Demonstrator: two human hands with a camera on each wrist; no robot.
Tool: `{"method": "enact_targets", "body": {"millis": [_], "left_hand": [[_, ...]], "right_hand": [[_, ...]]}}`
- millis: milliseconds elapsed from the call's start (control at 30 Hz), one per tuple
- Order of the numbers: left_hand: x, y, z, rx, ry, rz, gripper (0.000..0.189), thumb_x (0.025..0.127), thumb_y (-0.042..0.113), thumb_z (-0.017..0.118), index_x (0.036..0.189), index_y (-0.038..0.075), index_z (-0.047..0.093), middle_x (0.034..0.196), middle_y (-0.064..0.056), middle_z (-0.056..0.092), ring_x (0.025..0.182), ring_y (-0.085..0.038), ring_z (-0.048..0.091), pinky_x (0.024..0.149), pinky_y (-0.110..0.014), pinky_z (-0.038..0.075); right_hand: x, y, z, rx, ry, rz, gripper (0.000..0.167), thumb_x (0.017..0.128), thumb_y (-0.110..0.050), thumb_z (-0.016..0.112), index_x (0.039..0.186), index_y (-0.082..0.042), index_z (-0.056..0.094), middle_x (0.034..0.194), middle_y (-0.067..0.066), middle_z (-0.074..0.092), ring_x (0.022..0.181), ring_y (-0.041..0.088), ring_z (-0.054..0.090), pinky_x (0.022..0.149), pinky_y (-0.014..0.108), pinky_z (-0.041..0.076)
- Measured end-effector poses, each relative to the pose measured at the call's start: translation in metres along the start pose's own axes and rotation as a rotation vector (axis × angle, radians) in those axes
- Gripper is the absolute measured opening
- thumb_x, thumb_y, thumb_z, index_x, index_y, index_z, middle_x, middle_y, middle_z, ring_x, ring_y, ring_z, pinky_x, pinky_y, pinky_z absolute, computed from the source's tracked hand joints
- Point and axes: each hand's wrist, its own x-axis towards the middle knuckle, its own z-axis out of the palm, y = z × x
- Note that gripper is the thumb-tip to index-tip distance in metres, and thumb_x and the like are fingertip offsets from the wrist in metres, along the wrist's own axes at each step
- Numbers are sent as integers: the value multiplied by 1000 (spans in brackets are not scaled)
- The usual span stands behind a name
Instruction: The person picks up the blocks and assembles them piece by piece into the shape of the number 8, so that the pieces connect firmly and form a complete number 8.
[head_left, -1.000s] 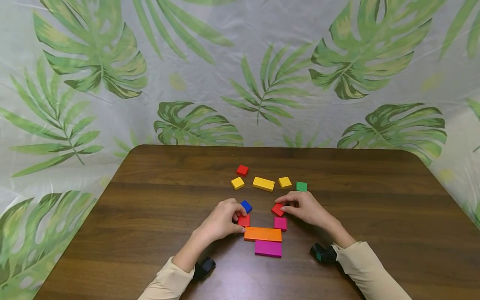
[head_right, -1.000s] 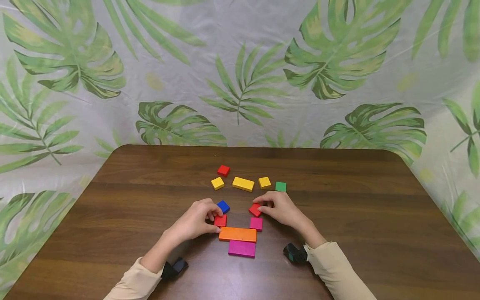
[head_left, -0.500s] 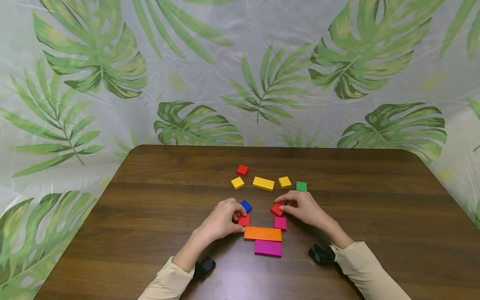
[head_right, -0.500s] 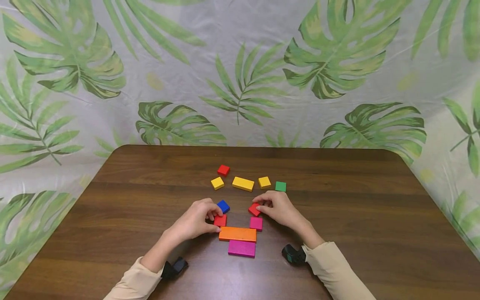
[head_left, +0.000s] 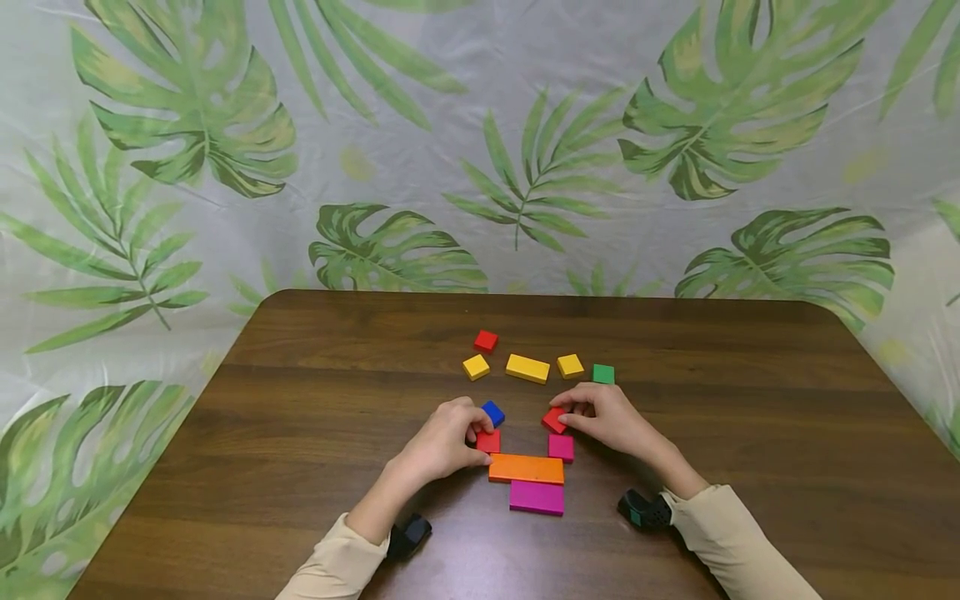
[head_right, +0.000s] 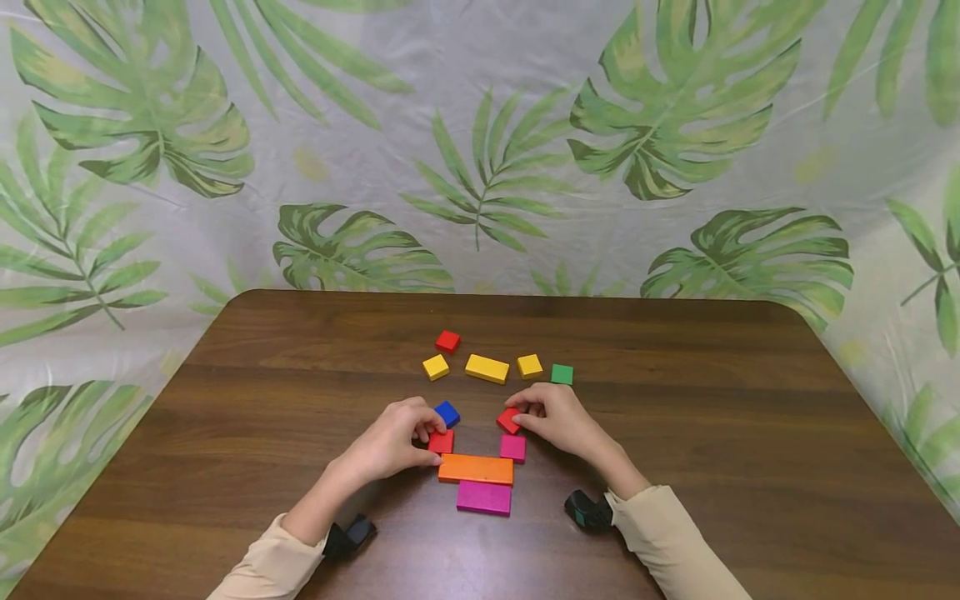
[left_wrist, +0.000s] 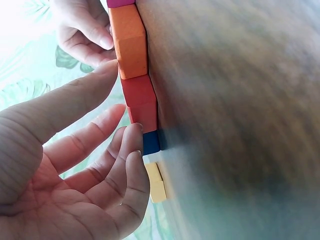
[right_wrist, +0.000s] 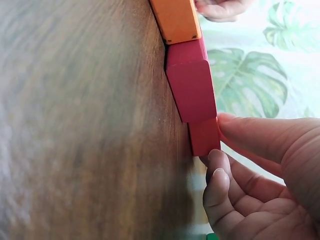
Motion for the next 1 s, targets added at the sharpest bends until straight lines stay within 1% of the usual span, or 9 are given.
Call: {"method": "enact_targets", "body": {"millis": [400, 633, 833, 933, 1000], "left_hand": [[0, 0, -2, 7, 6, 5, 28, 67, 10, 83, 88, 1, 68, 79, -8, 56, 71, -12, 51, 63, -18, 42], [0, 0, -3, 18, 6, 7, 28, 67, 11, 83, 88, 1, 68, 79, -7, 56, 71, -12, 52, 63, -18, 42], [0, -1, -2, 18, 14, 3, 28, 67, 11, 83, 88, 2, 68, 79, -7, 56, 71, -12, 52, 63, -18, 42], [0, -1, 0, 14, 12, 4, 28, 67, 10, 83, 88, 1, 68, 79, -7, 56, 71, -12, 52, 63, -18, 42], [0, 0, 1, 14, 8, 7, 28, 67, 10, 83, 88, 1, 68, 80, -7, 56, 71, -12, 52, 63, -18, 42]], "right_hand": [[1, -1, 0, -8, 13, -39, 18, 84, -14, 68, 101, -9, 71, 80, -1, 64, 68, 2, 47, 59, 17, 43], [3, -3, -6, 8, 35, -1, 21, 84, -13, 68, 105, -7, 70, 82, 0, 63, 69, 4, 50, 61, 18, 45], [9, -1, -14, -6, 97, -15, 21, 84, -11, 68, 104, -5, 70, 82, 2, 64, 69, 6, 50, 62, 18, 44], [15, 2, -16, -23, 142, -28, 20, 83, -10, 69, 102, -5, 71, 82, 4, 66, 67, 5, 48, 61, 18, 43], [20, 4, -16, -33, 174, -32, 19, 82, -9, 69, 100, -5, 72, 83, 5, 68, 63, 5, 45, 58, 19, 40]]}}
